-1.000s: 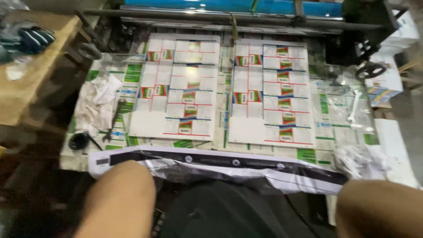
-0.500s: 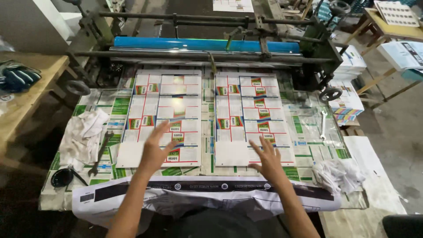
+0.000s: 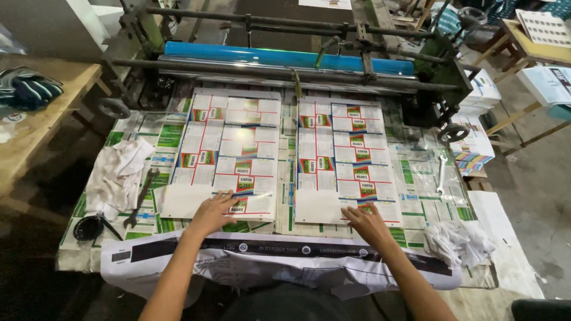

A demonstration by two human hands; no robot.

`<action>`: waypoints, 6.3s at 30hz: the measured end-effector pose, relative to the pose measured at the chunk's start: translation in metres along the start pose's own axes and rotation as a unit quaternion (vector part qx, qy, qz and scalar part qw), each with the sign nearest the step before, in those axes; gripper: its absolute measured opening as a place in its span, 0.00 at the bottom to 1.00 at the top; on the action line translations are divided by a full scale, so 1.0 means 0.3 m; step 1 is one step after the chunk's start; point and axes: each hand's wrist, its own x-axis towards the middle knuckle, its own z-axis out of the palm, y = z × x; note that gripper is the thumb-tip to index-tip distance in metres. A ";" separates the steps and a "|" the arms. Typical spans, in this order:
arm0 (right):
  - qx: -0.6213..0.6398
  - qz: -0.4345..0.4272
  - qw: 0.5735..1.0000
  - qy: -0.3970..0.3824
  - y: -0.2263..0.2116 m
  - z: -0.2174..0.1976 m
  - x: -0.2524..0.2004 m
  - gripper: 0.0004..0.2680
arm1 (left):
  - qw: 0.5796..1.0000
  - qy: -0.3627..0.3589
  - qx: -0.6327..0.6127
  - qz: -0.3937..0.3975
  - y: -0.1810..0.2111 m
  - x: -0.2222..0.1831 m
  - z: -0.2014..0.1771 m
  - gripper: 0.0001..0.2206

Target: Manually aligning and stacking printed paper sheets on a printing or finishing machine.

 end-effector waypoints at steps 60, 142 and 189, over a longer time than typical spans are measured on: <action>0.065 0.189 0.901 0.386 -0.167 -0.199 0.002 0.16 | 0.989 0.141 0.026 -0.034 0.047 0.435 0.100 0.30; 0.107 0.092 0.969 0.204 -0.068 -0.189 0.035 0.14 | 0.995 0.094 0.032 -0.022 0.047 0.369 0.126 0.29; 0.111 0.145 0.966 0.180 0.033 0.050 0.285 0.19 | 0.965 0.220 -0.145 -0.012 0.040 -0.065 0.080 0.07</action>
